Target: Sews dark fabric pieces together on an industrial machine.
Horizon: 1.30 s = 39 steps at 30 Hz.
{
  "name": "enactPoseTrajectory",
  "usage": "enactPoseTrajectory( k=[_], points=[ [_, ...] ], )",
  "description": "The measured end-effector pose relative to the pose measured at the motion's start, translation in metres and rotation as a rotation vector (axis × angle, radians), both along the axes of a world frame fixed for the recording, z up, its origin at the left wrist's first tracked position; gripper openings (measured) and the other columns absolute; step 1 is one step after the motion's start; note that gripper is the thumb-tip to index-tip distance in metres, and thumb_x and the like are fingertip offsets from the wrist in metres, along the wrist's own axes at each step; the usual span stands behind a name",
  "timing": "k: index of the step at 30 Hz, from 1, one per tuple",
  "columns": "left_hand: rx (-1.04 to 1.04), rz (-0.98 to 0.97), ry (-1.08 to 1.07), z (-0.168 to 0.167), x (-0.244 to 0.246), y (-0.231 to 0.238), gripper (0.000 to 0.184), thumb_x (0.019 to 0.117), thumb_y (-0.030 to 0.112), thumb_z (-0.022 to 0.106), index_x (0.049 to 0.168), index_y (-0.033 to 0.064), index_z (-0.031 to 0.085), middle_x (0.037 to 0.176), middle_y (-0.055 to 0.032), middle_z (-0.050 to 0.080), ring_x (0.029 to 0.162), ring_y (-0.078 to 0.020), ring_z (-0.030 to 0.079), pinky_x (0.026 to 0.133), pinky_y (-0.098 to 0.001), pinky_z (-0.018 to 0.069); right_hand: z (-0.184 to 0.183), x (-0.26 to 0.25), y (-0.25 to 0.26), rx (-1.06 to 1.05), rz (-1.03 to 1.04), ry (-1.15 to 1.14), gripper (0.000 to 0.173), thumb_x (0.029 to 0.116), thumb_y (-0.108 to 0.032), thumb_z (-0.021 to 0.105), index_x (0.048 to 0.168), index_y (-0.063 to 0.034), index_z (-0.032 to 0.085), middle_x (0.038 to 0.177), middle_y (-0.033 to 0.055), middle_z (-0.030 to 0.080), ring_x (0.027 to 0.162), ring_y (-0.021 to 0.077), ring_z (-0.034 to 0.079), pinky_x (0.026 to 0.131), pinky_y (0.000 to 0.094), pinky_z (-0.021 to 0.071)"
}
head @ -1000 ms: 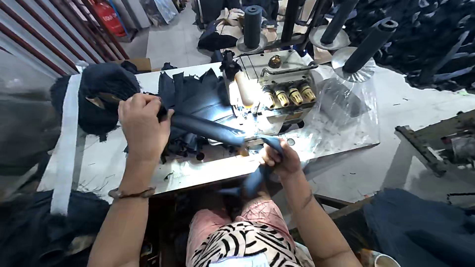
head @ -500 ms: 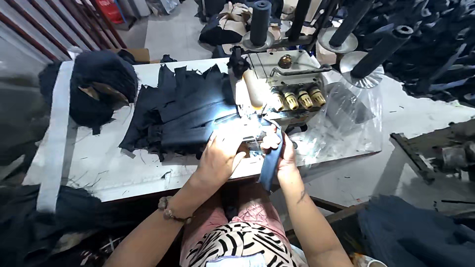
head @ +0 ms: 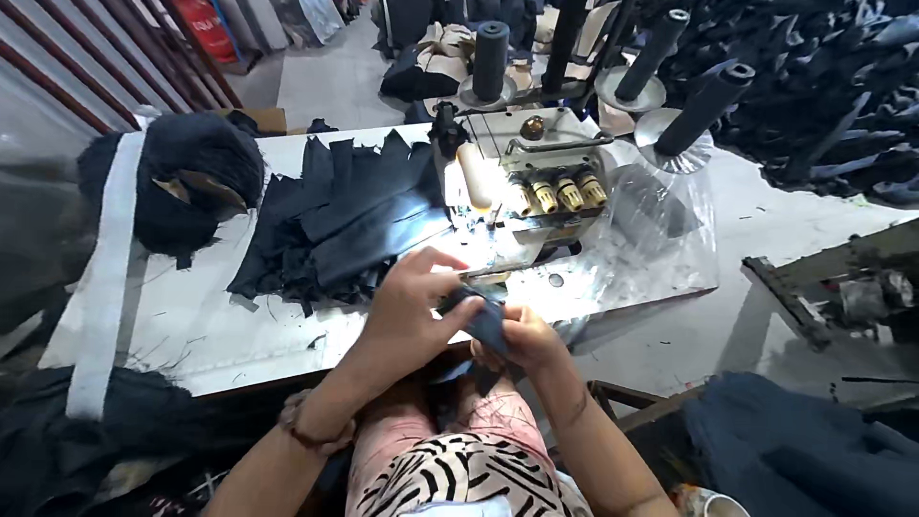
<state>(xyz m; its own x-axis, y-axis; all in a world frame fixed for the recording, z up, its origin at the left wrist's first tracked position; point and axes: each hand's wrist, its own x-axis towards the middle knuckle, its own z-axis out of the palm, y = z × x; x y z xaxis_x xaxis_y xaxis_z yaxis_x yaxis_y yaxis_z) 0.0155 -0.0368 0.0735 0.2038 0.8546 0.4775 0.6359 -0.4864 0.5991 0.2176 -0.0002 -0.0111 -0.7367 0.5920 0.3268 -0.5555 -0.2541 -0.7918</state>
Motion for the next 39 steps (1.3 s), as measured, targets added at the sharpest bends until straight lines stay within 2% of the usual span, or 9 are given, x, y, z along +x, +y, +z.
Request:
enactPoseTrajectory(
  k=[3, 8, 12, 15, 26, 31, 33, 36, 39],
  points=[
    [0.053, 0.209, 0.13, 0.028, -0.052, -0.003, 0.025, 0.0959, 0.022, 0.069, 0.101, -0.0027, 0.073, 0.126, -0.0182, 0.066, 0.119, -0.0304, 0.063, 0.101, -0.0481, 0.0516, 0.004, 0.009, 0.008, 0.096, 0.03, 0.241, 0.029, 0.0983, -0.049, 0.06, 0.107, -0.0271, 0.078, 0.081, -0.0124, 0.074, 0.073, -0.0018, 0.069, 0.071, 0.0195, 0.0576],
    [0.116, 0.457, 0.484, -0.006, -0.101, 0.03, 0.025, 0.0992, 0.011, 0.058, 0.119, -0.0023, 0.068, 0.141, -0.0276, 0.055, 0.133, -0.0528, 0.048, 0.109, -0.0756, 0.0299, -0.029, 0.001, 0.026, -0.356, -0.197, 0.147, 0.024, 0.094, -0.041, 0.069, 0.087, -0.018, 0.073, 0.066, -0.0075, 0.063, 0.06, 0.0045, 0.062, 0.065, 0.0231, 0.0561],
    [0.217, -0.008, 0.429, -0.055, -0.041, 0.034, 0.031, 0.0971, 0.009, 0.056, 0.123, 0.0033, 0.072, 0.126, -0.0161, 0.07, 0.119, -0.0347, 0.065, 0.103, -0.0509, 0.0512, -0.044, -0.004, 0.032, -0.464, -0.234, 0.141, 0.027, 0.1026, -0.034, 0.053, 0.09, -0.0187, 0.071, 0.065, -0.0077, 0.061, 0.058, 0.005, 0.06, 0.064, 0.0235, 0.0555],
    [0.191, -0.064, 0.461, -0.065, -0.024, 0.033, 0.041, 0.1003, 0.022, 0.053, 0.135, 0.0045, 0.065, 0.137, -0.0139, 0.065, 0.128, -0.0313, 0.061, 0.112, -0.0479, 0.0443, -0.039, 0.006, 0.037, -0.458, -0.24, 0.25, 0.019, 0.1012, -0.032, 0.058, 0.098, -0.0194, 0.072, 0.071, -0.0073, 0.063, 0.061, 0.0044, 0.061, 0.061, 0.0209, 0.0536],
    [0.114, 0.022, 0.418, -0.054, -0.01, 0.051, 0.042, 0.1007, 0.029, 0.055, 0.132, 0.0042, 0.067, 0.136, -0.0133, 0.065, 0.131, -0.0304, 0.058, 0.113, -0.0496, 0.0409, -0.024, -0.008, 0.045, -0.539, -0.431, 0.15, 0.031, 0.1088, -0.024, 0.03, 0.11, -0.0185, 0.061, 0.08, -0.0016, 0.064, 0.064, 0.0071, 0.062, 0.06, 0.0208, 0.0541],
    [-0.012, -0.006, 0.36, -0.037, -0.013, 0.052, 0.051, 0.1058, 0.047, 0.044, 0.133, 0.0113, 0.069, 0.138, -0.0093, 0.065, 0.136, -0.0275, 0.054, 0.12, -0.0516, 0.0343, -0.021, -0.008, 0.027, -0.339, -0.434, -0.127, 0.016, 0.0995, -0.018, 0.044, 0.097, -0.014, 0.06, 0.07, -0.0028, 0.063, 0.063, 0.0073, 0.062, 0.065, 0.025, 0.056],
    [-0.047, 0.01, 0.207, -0.024, 0.002, 0.03, 0.053, 0.0986, 0.058, 0.052, 0.102, 0.0118, 0.078, 0.109, -0.0055, 0.073, 0.109, -0.0229, 0.066, 0.101, -0.0509, 0.0478, -0.013, -0.011, 0.013, -0.166, -0.319, -0.171, 0.009, 0.0932, -0.022, 0.063, 0.094, -0.0146, 0.068, 0.074, -0.005, 0.068, 0.067, 0.0041, 0.064, 0.068, 0.0231, 0.0556],
    [-0.045, -0.077, 0.007, -0.001, 0.01, -0.008, 0.026, 0.0901, 0.035, 0.072, 0.08, 0.0109, 0.072, 0.111, -0.0011, 0.071, 0.103, -0.0139, 0.066, 0.086, -0.038, 0.0559, 0.001, -0.008, -0.008, 0.041, -0.014, -0.024, 0.017, 0.0942, -0.034, 0.071, 0.105, -0.023, 0.077, 0.087, -0.0094, 0.075, 0.074, -0.0006, 0.067, 0.069, 0.0207, 0.0566],
    [0.095, 0.1, 0.019, 0.036, -0.034, -0.017, 0.024, 0.0952, 0.026, 0.069, 0.094, 0.0029, 0.074, 0.118, -0.0097, 0.069, 0.117, -0.018, 0.064, 0.1, -0.0351, 0.0537, 0.019, 0.003, -0.008, 0.145, 0.106, 0.219, 0.024, 0.0995, -0.04, 0.062, 0.109, -0.023, 0.076, 0.082, -0.011, 0.073, 0.073, -0.0013, 0.067, 0.07, 0.02, 0.0565]
  ],
)
